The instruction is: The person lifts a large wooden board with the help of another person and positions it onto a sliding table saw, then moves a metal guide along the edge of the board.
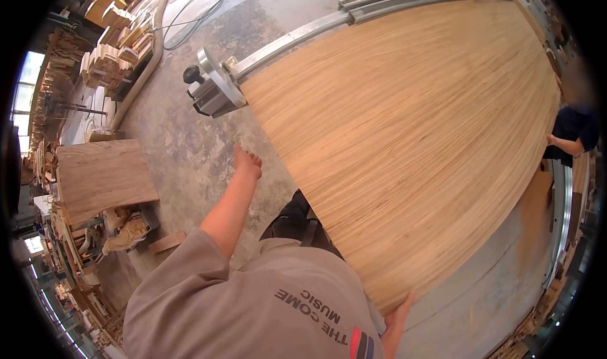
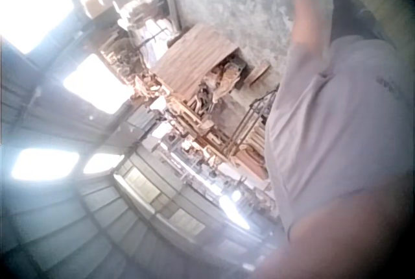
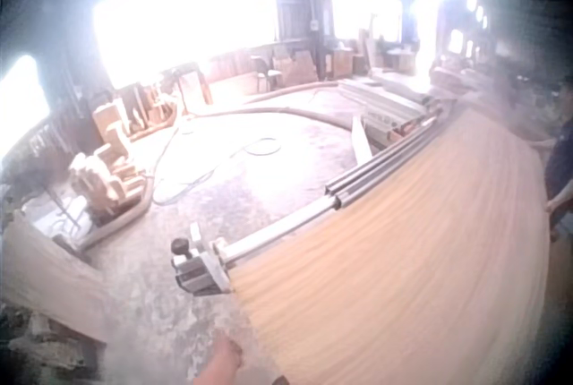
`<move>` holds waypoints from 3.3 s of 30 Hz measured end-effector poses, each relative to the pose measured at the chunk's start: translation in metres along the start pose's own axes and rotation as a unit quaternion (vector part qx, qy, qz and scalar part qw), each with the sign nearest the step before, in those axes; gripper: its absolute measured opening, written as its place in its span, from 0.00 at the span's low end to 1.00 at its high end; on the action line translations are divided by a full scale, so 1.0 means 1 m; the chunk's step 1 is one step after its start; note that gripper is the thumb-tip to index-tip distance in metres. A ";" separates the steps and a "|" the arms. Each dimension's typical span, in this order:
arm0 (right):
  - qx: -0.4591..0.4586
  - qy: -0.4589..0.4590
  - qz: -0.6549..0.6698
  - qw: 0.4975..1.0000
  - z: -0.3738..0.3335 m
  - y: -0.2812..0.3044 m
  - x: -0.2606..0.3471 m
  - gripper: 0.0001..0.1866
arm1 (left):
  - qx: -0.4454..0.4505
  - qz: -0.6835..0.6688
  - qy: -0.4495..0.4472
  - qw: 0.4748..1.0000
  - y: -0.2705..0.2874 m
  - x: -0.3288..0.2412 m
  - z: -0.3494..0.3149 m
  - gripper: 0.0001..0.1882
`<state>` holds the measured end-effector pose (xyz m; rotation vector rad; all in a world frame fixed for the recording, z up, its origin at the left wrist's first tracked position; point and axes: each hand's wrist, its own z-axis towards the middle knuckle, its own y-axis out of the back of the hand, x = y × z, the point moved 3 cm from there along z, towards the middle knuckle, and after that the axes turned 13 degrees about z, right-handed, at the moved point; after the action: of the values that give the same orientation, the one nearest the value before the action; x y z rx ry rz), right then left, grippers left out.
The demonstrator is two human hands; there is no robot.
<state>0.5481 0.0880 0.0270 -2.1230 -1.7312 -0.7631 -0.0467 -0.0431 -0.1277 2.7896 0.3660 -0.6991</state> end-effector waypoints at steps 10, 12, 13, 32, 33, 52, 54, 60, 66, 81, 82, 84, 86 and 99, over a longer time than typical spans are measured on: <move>0.001 -0.026 -0.006 1.000 0.000 0.001 -0.005 0.46 | -0.140 0.151 -0.425 0.882 0.050 -0.151 0.057 0.22; 0.011 -0.027 -0.012 1.000 0.007 0.003 -0.006 0.46 | -0.062 0.098 -0.503 0.857 0.043 -0.193 0.049 0.27; 0.009 -0.029 -0.003 1.000 0.007 0.007 -0.008 0.45 | -0.017 0.109 -0.487 0.866 0.038 -0.210 0.042 0.28; -0.021 0.020 0.009 1.000 0.004 0.031 -0.012 0.42 | 0.166 0.168 -0.362 0.902 0.018 -0.226 0.101 0.33; -0.019 0.021 0.010 1.000 0.001 0.028 -0.012 0.42 | 0.167 0.170 -0.366 0.900 0.017 -0.228 0.098 0.33; -0.017 0.020 0.009 1.000 0.010 0.035 -0.014 0.42 | 0.155 0.159 -0.373 0.901 0.015 -0.228 0.071 0.35; -0.028 0.016 0.008 0.999 0.007 0.032 -0.013 0.42 | 0.155 0.160 -0.371 0.902 0.014 -0.226 0.068 0.35; -0.017 0.026 -0.004 1.000 0.001 0.024 -0.009 0.42 | 0.151 0.169 -0.364 0.903 0.021 -0.222 0.072 0.34; 0.044 0.045 0.037 0.997 0.029 0.036 -0.021 0.37 | 0.073 0.157 -0.320 0.932 0.048 -0.139 0.088 0.34; 0.170 0.011 0.068 0.983 0.045 0.041 -0.024 0.30 | 0.193 0.775 -0.225 0.558 0.355 0.292 0.008 0.29; 0.173 0.006 0.066 0.983 0.046 0.041 -0.023 0.30 | 0.191 0.765 -0.231 0.570 0.363 0.295 0.001 0.28; 0.178 -0.003 0.059 0.982 0.049 0.043 -0.022 0.29 | 0.180 0.740 -0.238 0.603 0.374 0.298 -0.016 0.26; 0.172 0.004 0.047 0.984 0.044 0.041 -0.017 0.29 | 0.169 0.712 -0.247 0.636 0.372 0.297 -0.032 0.24; 0.162 -0.018 0.024 0.986 0.044 0.042 -0.012 0.32 | 0.111 0.440 -0.152 0.878 0.304 0.328 -0.057 0.20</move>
<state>0.5966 0.0928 -0.0117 -1.9574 -1.6835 -0.4000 0.3480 -0.2525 -0.1865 2.5386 -1.0353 -0.9221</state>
